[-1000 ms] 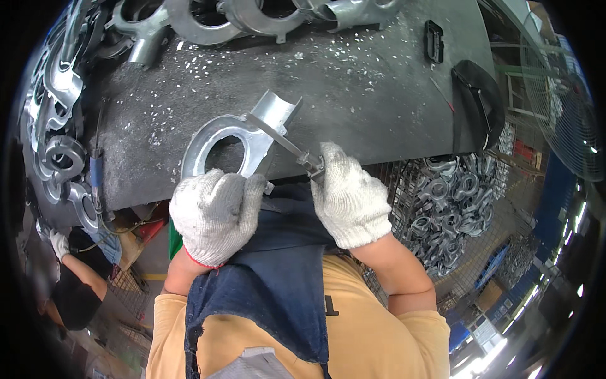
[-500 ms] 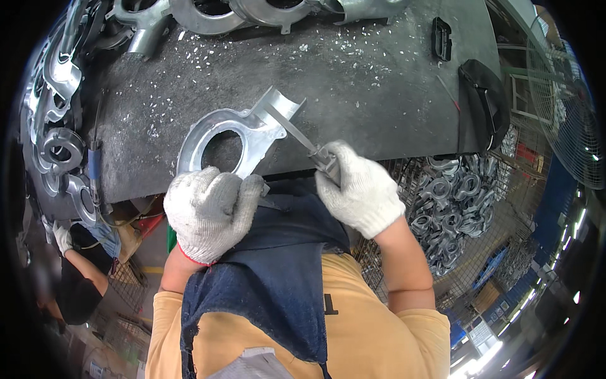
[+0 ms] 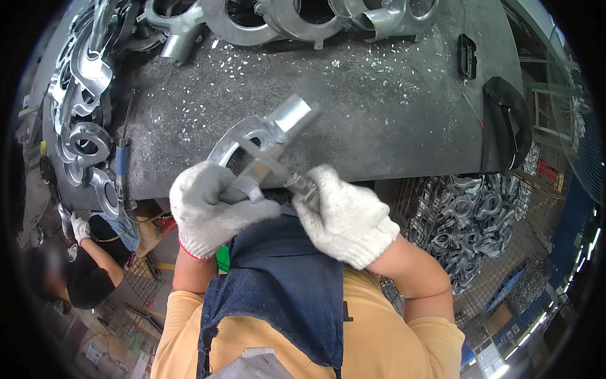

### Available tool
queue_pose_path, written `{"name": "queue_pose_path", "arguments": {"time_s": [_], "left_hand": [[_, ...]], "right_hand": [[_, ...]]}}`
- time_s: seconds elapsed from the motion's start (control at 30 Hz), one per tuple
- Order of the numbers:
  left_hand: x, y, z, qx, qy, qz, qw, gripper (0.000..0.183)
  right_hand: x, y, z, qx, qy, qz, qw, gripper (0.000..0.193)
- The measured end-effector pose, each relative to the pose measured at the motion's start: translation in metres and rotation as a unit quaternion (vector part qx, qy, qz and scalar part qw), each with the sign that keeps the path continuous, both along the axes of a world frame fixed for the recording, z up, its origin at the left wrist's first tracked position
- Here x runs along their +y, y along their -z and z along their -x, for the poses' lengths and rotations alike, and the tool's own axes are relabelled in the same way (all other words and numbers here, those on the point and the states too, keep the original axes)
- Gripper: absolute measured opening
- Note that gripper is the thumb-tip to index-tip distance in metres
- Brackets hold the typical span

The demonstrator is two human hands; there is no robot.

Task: The person deburrs metal parts using a handheld pneumatic tool and places them onto a pile on the workbench.

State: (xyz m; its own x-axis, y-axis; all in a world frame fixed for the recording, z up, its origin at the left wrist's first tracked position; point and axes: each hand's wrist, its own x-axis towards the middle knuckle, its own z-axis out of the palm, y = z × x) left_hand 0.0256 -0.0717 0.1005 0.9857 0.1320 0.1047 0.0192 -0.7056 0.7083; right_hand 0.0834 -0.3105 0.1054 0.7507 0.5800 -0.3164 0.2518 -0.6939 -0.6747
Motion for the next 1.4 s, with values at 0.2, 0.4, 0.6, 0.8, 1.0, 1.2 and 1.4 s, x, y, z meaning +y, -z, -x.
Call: {"name": "queue_pose_path", "arguments": {"time_s": [0.2,0.4,0.6,0.8,1.0,1.2,1.4], "left_hand": [[0.003,0.004,-0.004,-0.018,-0.020,-0.016,1.000,0.045],[0.004,-0.001,-0.004,0.002,0.046,0.004,0.999,0.046],[0.014,-0.007,-0.013,0.027,0.069,0.021,0.997,0.041],[0.030,-0.003,-0.017,0.036,0.063,0.024,0.997,0.048],[0.045,0.008,-0.012,0.058,0.073,0.089,0.992,0.051],[0.048,0.004,-0.024,0.014,0.223,-0.039,0.974,0.055],[0.046,0.001,-0.031,-0.030,0.275,-0.111,0.955,0.049]], "right_hand": [[-0.001,-0.004,-0.011,-0.006,0.007,0.002,1.000,0.034],[-0.003,-0.007,-0.010,0.010,-0.028,0.025,0.999,0.034],[0.004,0.005,-0.001,-0.047,-0.023,-0.008,0.999,0.035],[0.013,0.019,-0.017,-0.090,-0.046,-0.010,0.995,0.039],[0.015,0.018,-0.058,0.232,-0.210,0.036,0.949,0.042],[0.005,0.036,-0.073,0.496,-0.299,0.067,0.813,0.049],[-0.021,0.019,-0.078,0.412,-0.350,0.067,0.839,0.046]]}}
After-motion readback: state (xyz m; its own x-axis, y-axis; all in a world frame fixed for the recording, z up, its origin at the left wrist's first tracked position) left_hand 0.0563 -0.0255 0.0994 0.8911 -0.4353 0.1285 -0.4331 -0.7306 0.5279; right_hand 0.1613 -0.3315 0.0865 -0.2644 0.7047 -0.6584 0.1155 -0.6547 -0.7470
